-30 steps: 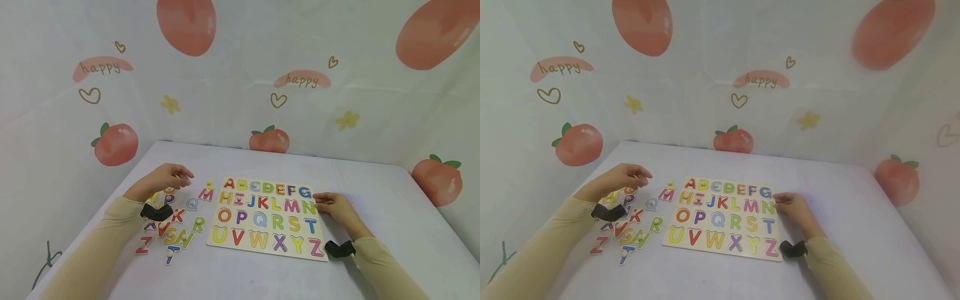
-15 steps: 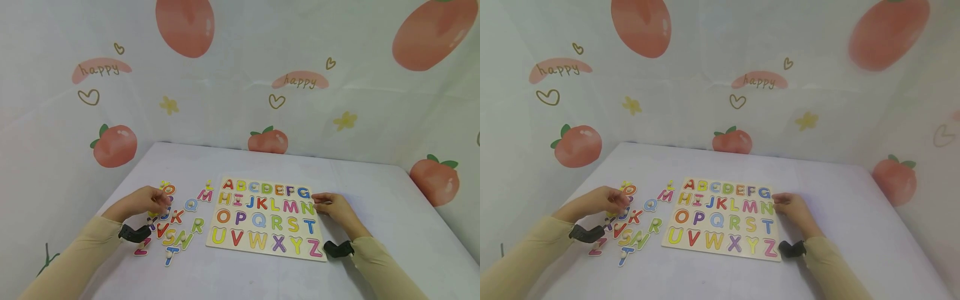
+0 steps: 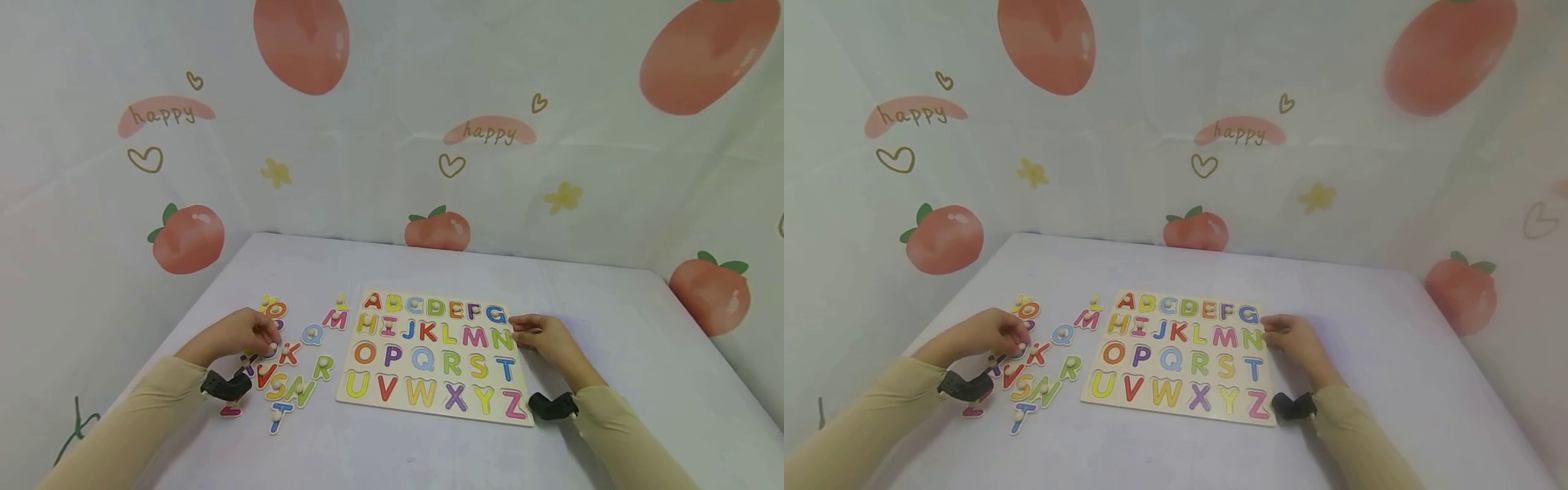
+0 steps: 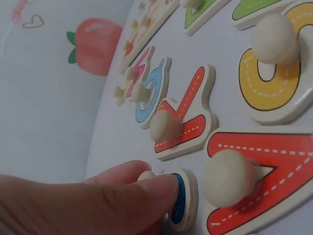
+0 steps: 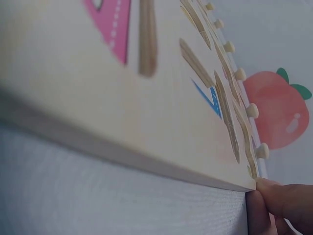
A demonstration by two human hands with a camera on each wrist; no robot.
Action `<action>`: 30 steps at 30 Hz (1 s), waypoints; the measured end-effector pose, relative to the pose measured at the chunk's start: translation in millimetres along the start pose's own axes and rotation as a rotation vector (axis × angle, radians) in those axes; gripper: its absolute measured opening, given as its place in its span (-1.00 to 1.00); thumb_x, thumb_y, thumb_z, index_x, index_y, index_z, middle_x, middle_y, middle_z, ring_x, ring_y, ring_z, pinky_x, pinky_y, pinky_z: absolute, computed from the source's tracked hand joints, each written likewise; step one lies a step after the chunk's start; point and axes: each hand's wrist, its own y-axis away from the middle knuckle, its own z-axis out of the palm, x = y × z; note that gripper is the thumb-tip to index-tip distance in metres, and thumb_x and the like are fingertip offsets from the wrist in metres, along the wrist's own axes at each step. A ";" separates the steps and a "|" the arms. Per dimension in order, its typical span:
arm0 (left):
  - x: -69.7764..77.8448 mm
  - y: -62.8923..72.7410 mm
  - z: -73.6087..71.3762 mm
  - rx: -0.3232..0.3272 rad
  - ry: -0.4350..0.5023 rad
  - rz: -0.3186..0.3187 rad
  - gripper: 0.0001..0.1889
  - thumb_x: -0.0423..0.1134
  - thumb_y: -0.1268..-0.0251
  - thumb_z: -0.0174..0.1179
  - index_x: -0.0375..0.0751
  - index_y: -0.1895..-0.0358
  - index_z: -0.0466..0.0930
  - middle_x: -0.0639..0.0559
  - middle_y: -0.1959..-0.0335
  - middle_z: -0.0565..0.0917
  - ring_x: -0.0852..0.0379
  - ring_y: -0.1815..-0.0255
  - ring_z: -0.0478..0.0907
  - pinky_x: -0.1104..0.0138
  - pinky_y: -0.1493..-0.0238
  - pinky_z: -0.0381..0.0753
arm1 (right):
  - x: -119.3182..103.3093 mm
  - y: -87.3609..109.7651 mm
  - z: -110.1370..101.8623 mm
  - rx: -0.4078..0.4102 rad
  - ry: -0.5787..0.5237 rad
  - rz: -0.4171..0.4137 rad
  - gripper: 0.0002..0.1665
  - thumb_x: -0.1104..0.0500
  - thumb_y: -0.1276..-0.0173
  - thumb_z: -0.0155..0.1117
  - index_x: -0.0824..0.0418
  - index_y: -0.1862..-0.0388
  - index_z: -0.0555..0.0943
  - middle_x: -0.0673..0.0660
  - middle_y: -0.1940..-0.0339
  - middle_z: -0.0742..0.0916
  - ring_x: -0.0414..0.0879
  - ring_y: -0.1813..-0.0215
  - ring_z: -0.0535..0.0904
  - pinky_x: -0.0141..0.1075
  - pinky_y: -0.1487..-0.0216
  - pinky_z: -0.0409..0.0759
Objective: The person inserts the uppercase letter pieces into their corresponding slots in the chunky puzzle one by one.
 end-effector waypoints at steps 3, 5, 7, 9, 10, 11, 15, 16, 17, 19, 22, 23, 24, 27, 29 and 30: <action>2.4 0.3 -3.0 -0.006 0.005 -0.015 -0.89 -0.39 -0.05 0.36 -0.24 0.32 0.67 0.04 0.51 0.56 0.12 0.45 0.46 0.28 0.38 0.47 | -0.8 1.2 -0.8 0.000 0.005 -0.003 -0.53 0.20 -0.36 0.26 0.37 -0.20 0.52 0.29 -0.02 0.67 -0.12 0.18 0.54 -0.41 0.26 0.53; 4.4 0.0 -6.2 -0.012 0.026 -0.011 -0.88 -0.37 -0.07 0.35 -0.26 0.30 0.67 0.03 0.51 0.57 0.12 0.44 0.46 0.27 0.36 0.47 | -0.9 1.7 -1.3 0.001 0.003 -0.005 -0.53 0.20 -0.35 0.27 0.37 -0.20 0.52 0.29 -0.01 0.67 -0.12 0.18 0.54 -0.41 0.26 0.53; 8.0 -0.9 -10.2 -0.015 0.056 0.000 -0.86 -0.35 -0.09 0.34 -0.28 0.26 0.67 0.03 0.48 0.58 0.11 0.40 0.46 0.27 0.32 0.48 | -1.0 2.1 -1.5 0.000 -0.001 -0.007 -0.53 0.21 -0.35 0.27 0.38 -0.20 0.52 0.29 -0.01 0.67 -0.14 0.20 0.55 -0.41 0.27 0.53; 13.5 -1.9 -14.1 -0.015 0.093 0.027 -0.82 -0.34 -0.12 0.33 -0.33 0.22 0.66 0.03 0.45 0.60 0.10 0.37 0.48 0.26 0.27 0.50 | -1.1 2.4 -1.7 -0.002 -0.002 -0.009 -0.53 0.22 -0.35 0.27 0.38 -0.20 0.52 0.28 0.00 0.67 -0.14 0.20 0.55 -0.41 0.27 0.53; 17.5 -2.9 -15.7 -0.010 0.109 0.034 -0.80 -0.32 -0.13 0.33 -0.34 0.19 0.66 0.02 0.43 0.61 0.09 0.36 0.49 0.25 0.25 0.52 | -1.0 2.4 -1.6 -0.002 -0.002 -0.008 -0.53 0.22 -0.34 0.27 0.38 -0.19 0.52 0.28 0.00 0.67 -0.14 0.19 0.54 -0.41 0.27 0.53; 22.1 -3.7 -17.4 -0.004 0.120 0.042 -0.78 -0.30 -0.15 0.33 -0.35 0.17 0.66 0.02 0.41 0.62 0.08 0.35 0.50 0.24 0.24 0.53 | -0.9 2.3 -1.8 -0.003 -0.004 -0.007 -0.53 0.22 -0.34 0.27 0.38 -0.19 0.52 0.28 0.00 0.67 -0.13 0.19 0.54 -0.41 0.27 0.53; 44.9 -8.3 -20.0 0.026 0.165 0.081 -0.72 -0.26 -0.17 0.33 -0.37 0.11 0.65 -0.01 0.31 0.67 0.06 0.29 0.53 0.17 0.16 0.56 | -0.2 2.0 -1.8 -0.004 0.004 -0.005 -0.53 0.21 -0.34 0.28 0.38 -0.19 0.52 0.28 -0.01 0.67 -0.10 0.16 0.54 -0.41 0.27 0.54; 51.3 -10.1 -19.3 0.035 0.173 0.082 -0.71 -0.24 -0.18 0.33 -0.35 0.09 0.65 0.00 0.29 0.68 0.07 0.27 0.53 0.16 0.14 0.56 | 0.0 1.7 -2.0 -0.004 0.003 -0.006 -0.52 0.20 -0.34 0.28 0.37 -0.19 0.52 0.29 -0.01 0.67 -0.11 0.17 0.54 -0.41 0.27 0.54; 57.7 -12.4 -18.0 0.042 0.182 0.089 -0.70 -0.23 -0.18 0.34 -0.34 0.09 0.65 0.00 0.26 0.69 0.08 0.25 0.53 0.17 0.12 0.55 | 0.0 1.5 -2.1 -0.005 0.003 -0.007 -0.52 0.20 -0.34 0.28 0.37 -0.19 0.53 0.29 -0.02 0.67 -0.12 0.18 0.54 -0.41 0.27 0.54; 70.6 -18.2 -13.5 0.056 0.194 0.105 -0.71 -0.22 -0.17 0.34 -0.31 0.09 0.66 0.00 0.25 0.69 0.10 0.23 0.54 0.19 0.10 0.55 | 0.1 1.4 -2.3 -0.008 0.003 -0.013 -0.51 0.19 -0.34 0.29 0.38 -0.19 0.52 0.30 -0.02 0.67 -0.13 0.19 0.53 -0.41 0.27 0.54; 91.3 -28.0 -3.4 0.062 0.220 0.133 -0.73 -0.23 -0.18 0.34 -0.29 0.10 0.67 0.01 0.25 0.70 0.12 0.22 0.55 0.25 0.08 0.55 | -0.1 1.2 -2.3 -0.010 -0.006 -0.010 -0.51 0.18 -0.34 0.29 0.38 -0.19 0.52 0.29 -0.02 0.67 -0.14 0.19 0.53 -0.41 0.27 0.54; 98.4 -31.4 0.8 0.060 0.231 0.141 -0.75 -0.24 -0.18 0.34 -0.28 0.11 0.68 0.01 0.25 0.70 0.13 0.22 0.55 0.26 0.08 0.55 | -0.1 1.3 -2.1 -0.011 -0.007 -0.009 -0.51 0.17 -0.34 0.29 0.38 -0.19 0.52 0.29 -0.02 0.67 -0.13 0.19 0.53 -0.41 0.27 0.53; 105.5 -35.0 5.2 0.056 0.240 0.145 -0.76 -0.25 -0.18 0.34 -0.27 0.12 0.68 0.01 0.26 0.70 0.13 0.23 0.55 0.25 0.08 0.56 | 0.0 1.4 -1.9 -0.013 -0.008 -0.008 -0.50 0.17 -0.34 0.30 0.38 -0.19 0.52 0.29 -0.02 0.67 -0.13 0.19 0.53 -0.41 0.27 0.53; 126.2 -45.4 20.2 0.042 0.268 0.139 -0.80 -0.27 -0.17 0.35 -0.22 0.14 0.69 0.02 0.23 0.70 0.13 0.22 0.55 0.27 0.08 0.56 | 0.1 1.1 -1.1 -0.011 -0.014 -0.001 -0.51 0.17 -0.34 0.29 0.37 -0.20 0.52 0.27 -0.01 0.67 -0.15 0.21 0.54 -0.41 0.27 0.53; 137.8 -52.9 31.1 0.038 0.267 0.143 -0.83 -0.27 -0.16 0.36 -0.17 0.18 0.70 0.03 0.26 0.69 0.14 0.24 0.54 0.31 0.11 0.56 | 0.2 1.0 -1.0 -0.014 -0.017 -0.012 -0.50 0.18 -0.34 0.29 0.39 -0.20 0.51 0.28 0.00 0.68 -0.19 0.22 0.55 -0.42 0.27 0.54; 142.5 -56.7 36.7 0.035 0.266 0.151 -0.84 -0.28 -0.15 0.37 -0.17 0.19 0.70 0.03 0.27 0.69 0.15 0.25 0.54 0.32 0.12 0.55 | 0.3 0.9 -0.9 -0.015 -0.019 -0.018 -0.50 0.19 -0.35 0.29 0.40 -0.20 0.51 0.29 0.00 0.68 -0.21 0.23 0.56 -0.43 0.27 0.55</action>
